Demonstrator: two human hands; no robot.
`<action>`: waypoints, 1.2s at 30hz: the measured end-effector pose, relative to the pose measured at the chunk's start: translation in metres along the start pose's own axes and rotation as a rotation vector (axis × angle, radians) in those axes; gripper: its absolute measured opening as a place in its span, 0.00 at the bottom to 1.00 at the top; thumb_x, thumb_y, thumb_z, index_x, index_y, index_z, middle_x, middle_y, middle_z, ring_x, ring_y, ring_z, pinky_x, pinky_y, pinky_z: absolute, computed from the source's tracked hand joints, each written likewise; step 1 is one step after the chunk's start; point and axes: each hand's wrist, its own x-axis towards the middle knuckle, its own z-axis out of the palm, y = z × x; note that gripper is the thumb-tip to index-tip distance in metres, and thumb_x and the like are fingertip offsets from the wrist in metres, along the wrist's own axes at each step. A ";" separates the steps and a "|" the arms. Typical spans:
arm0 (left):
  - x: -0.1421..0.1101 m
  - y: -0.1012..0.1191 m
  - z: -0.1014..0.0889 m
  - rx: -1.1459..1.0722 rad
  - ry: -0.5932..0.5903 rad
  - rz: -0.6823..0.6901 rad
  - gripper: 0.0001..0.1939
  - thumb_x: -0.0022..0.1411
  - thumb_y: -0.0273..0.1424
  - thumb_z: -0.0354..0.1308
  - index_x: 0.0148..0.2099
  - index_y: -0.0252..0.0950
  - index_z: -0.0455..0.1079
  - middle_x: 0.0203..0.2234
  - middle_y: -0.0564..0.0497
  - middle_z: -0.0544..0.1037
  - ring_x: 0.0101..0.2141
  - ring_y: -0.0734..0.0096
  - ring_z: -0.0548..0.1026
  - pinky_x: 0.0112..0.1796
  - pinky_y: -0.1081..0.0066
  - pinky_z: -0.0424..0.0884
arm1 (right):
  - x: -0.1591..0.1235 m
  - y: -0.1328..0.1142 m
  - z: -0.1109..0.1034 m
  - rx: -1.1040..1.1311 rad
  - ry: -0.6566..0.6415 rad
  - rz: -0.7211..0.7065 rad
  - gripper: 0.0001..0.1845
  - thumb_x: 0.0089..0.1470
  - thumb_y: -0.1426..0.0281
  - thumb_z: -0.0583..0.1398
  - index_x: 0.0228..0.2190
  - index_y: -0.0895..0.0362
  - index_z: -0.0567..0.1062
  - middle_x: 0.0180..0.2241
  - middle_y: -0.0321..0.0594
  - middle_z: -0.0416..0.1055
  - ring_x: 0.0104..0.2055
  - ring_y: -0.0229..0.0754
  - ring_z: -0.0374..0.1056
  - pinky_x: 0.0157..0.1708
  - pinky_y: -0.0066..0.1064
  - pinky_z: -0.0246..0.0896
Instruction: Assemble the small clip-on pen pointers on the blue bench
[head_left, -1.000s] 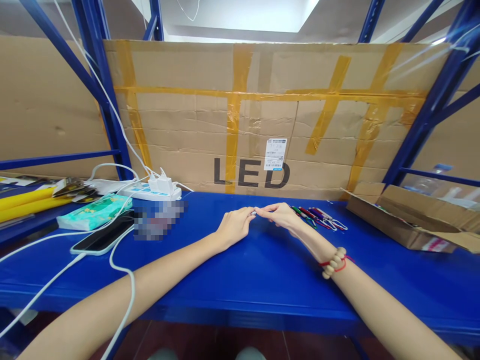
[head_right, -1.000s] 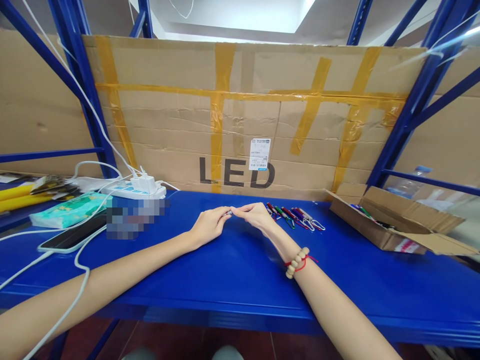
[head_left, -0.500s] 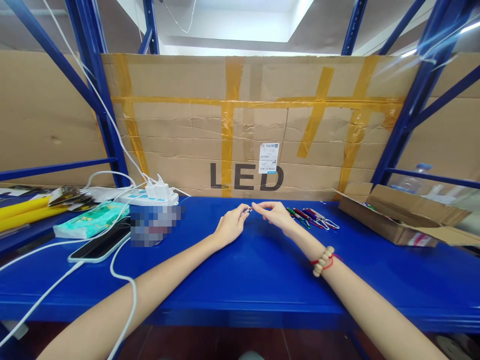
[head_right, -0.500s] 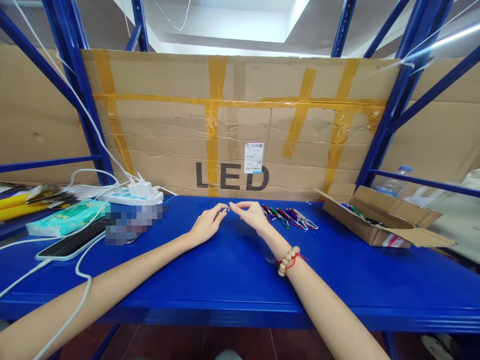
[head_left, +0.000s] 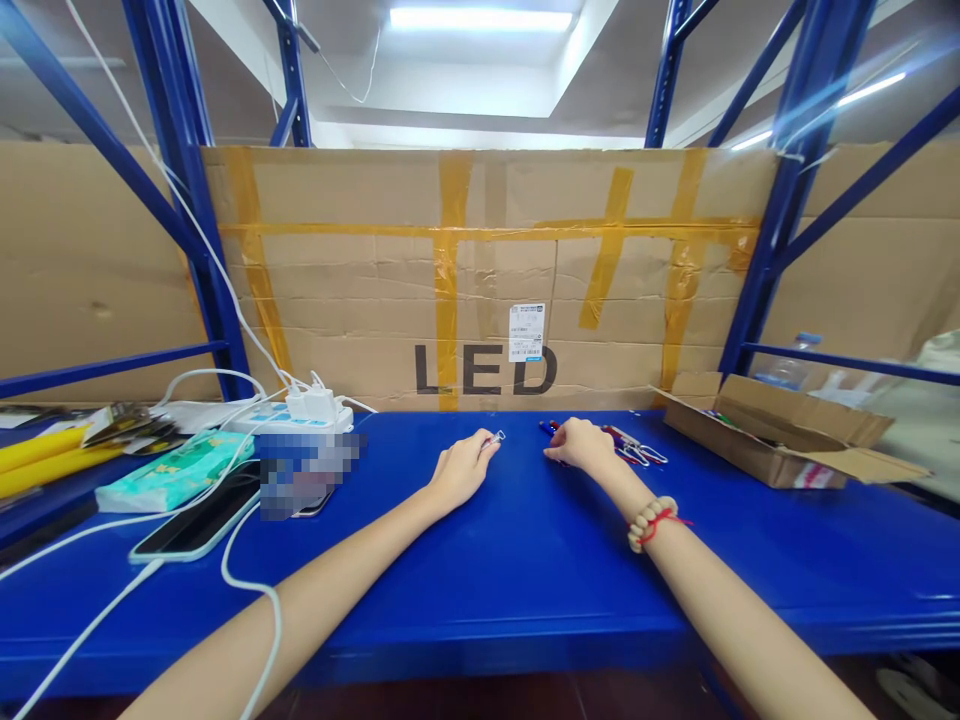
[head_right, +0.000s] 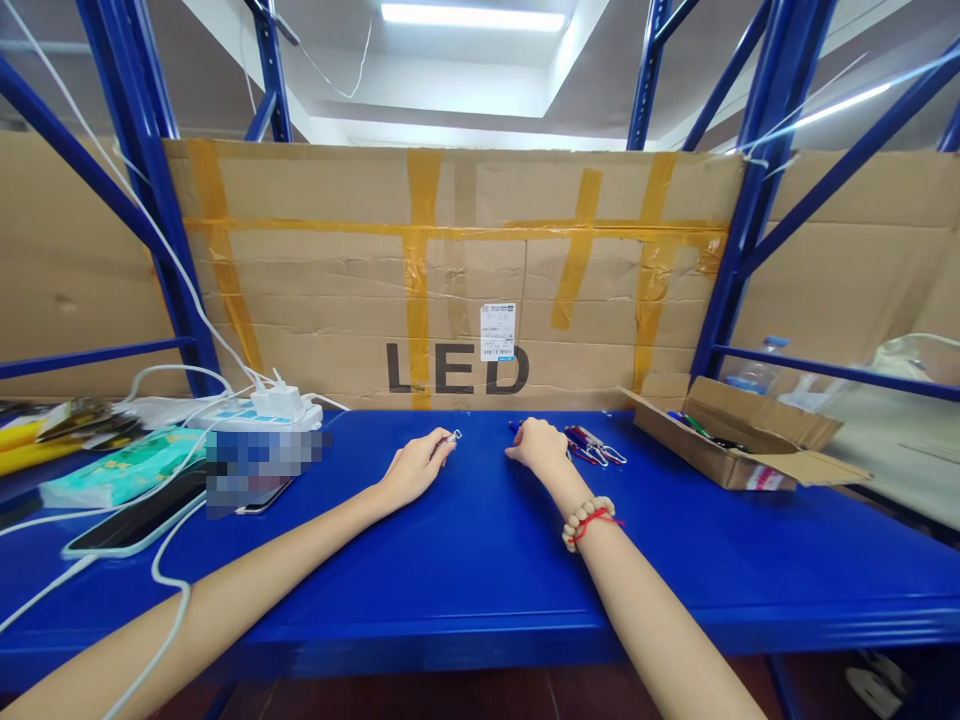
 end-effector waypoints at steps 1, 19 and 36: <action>0.000 0.001 0.000 0.005 -0.002 -0.005 0.13 0.65 0.39 0.38 0.41 0.42 0.62 0.33 0.54 0.74 0.35 0.67 0.72 0.31 0.73 0.61 | 0.000 0.000 0.000 -0.002 -0.019 0.009 0.10 0.41 0.66 0.64 0.31 0.53 0.77 0.35 0.40 0.71 0.41 0.46 0.67 0.39 0.32 0.61; 0.003 -0.006 -0.001 0.069 0.023 -0.090 0.15 0.66 0.40 0.30 0.37 0.40 0.55 0.27 0.53 0.72 0.30 0.66 0.71 0.31 0.71 0.60 | 0.009 0.022 -0.008 0.341 0.237 0.038 0.13 0.45 0.65 0.60 0.36 0.52 0.76 0.36 0.36 0.72 0.39 0.40 0.68 0.36 0.27 0.62; 0.009 -0.015 0.005 -0.104 0.065 0.101 0.13 0.64 0.39 0.40 0.37 0.39 0.62 0.31 0.53 0.69 0.32 0.72 0.67 0.36 0.73 0.63 | 0.006 -0.008 0.024 0.289 -0.095 -0.399 0.10 0.45 0.72 0.62 0.34 0.55 0.76 0.31 0.34 0.72 0.32 0.32 0.68 0.29 0.17 0.61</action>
